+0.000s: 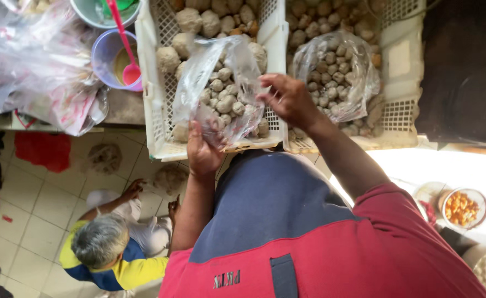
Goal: The person picks up round meatballs from white crates and places them into clear plastic bags. The person handles the bags and meatballs by hand, filling multiple bags and placing them back into the crates.
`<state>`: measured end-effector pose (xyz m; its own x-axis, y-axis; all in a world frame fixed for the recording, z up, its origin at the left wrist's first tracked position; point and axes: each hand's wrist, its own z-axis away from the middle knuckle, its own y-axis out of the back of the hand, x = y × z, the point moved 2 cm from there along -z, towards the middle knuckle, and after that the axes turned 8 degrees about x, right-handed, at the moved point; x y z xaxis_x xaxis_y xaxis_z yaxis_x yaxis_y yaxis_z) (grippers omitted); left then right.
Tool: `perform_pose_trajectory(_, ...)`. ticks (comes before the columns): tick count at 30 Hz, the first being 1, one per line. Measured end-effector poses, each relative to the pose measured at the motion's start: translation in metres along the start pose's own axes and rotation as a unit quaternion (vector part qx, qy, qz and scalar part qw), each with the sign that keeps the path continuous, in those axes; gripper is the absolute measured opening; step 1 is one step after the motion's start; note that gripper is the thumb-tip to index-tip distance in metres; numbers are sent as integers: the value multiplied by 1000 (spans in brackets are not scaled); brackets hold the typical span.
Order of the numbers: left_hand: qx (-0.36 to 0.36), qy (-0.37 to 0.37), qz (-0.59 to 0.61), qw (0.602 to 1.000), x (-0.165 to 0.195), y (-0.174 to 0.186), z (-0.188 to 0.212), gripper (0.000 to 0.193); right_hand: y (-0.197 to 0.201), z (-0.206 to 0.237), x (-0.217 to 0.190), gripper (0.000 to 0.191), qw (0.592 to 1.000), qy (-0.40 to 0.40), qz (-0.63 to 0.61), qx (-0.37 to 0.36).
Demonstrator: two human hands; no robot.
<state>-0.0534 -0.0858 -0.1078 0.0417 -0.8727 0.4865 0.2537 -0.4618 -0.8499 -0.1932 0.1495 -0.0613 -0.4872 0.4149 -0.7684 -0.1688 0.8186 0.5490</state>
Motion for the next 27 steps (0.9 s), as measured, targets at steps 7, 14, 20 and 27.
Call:
perform_pose_trajectory(7,63,-11,-7,998,4,-8,4,50,77,2,108,41,906,-43,420,-28)
perform_pose_trajectory(14,60,-8,0,998,4,-7,2,49,73,13,139,29,846,-151,497,-117)
perform_pose_trajectory(20,66,-9,10,998,5,-8,2,43,83,17,137,50,857,-107,474,-168)
perform_pose_trajectory(27,68,-6,0,998,8,-10,3,39,92,2,76,38,880,-291,276,-256)
